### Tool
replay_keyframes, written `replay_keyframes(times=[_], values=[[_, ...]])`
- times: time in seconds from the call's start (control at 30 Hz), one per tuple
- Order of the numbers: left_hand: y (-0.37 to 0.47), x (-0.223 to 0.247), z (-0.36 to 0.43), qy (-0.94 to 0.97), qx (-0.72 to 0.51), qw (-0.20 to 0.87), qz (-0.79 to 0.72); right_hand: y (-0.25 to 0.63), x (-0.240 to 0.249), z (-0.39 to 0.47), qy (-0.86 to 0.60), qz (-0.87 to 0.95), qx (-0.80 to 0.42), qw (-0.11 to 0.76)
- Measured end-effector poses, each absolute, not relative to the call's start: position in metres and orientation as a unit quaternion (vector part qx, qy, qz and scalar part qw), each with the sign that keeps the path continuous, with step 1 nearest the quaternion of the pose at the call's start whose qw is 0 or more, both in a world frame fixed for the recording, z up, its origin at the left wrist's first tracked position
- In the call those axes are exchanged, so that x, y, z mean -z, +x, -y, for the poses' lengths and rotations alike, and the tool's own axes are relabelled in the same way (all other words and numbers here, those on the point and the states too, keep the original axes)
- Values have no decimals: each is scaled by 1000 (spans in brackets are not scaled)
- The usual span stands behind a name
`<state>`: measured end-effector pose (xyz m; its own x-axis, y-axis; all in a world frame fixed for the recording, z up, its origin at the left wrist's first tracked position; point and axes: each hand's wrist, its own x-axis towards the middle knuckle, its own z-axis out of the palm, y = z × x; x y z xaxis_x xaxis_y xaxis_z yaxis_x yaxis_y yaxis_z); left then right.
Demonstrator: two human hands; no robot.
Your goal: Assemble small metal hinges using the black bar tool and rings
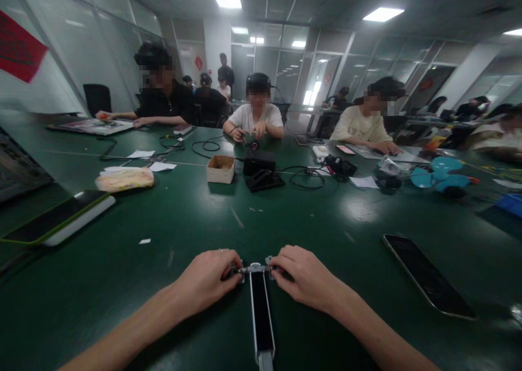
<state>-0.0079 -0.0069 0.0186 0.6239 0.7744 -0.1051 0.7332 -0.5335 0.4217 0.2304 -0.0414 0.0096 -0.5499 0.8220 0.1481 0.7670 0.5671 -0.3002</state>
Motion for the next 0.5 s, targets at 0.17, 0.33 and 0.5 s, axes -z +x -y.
replay_keyframes(times=[0.17, 0.33, 0.5], values=[[-6, -17, 6, 866, -43, 226, -444, 229, -14, 43, -459, 871, -102, 142], [-7, -17, 7, 865, -52, 227, -444, 228, -16, 43, -463, 868, -98, 150], [-8, -14, 6, 866, -62, 226, -442, 228, -12, 42, -462, 868, -100, 149]])
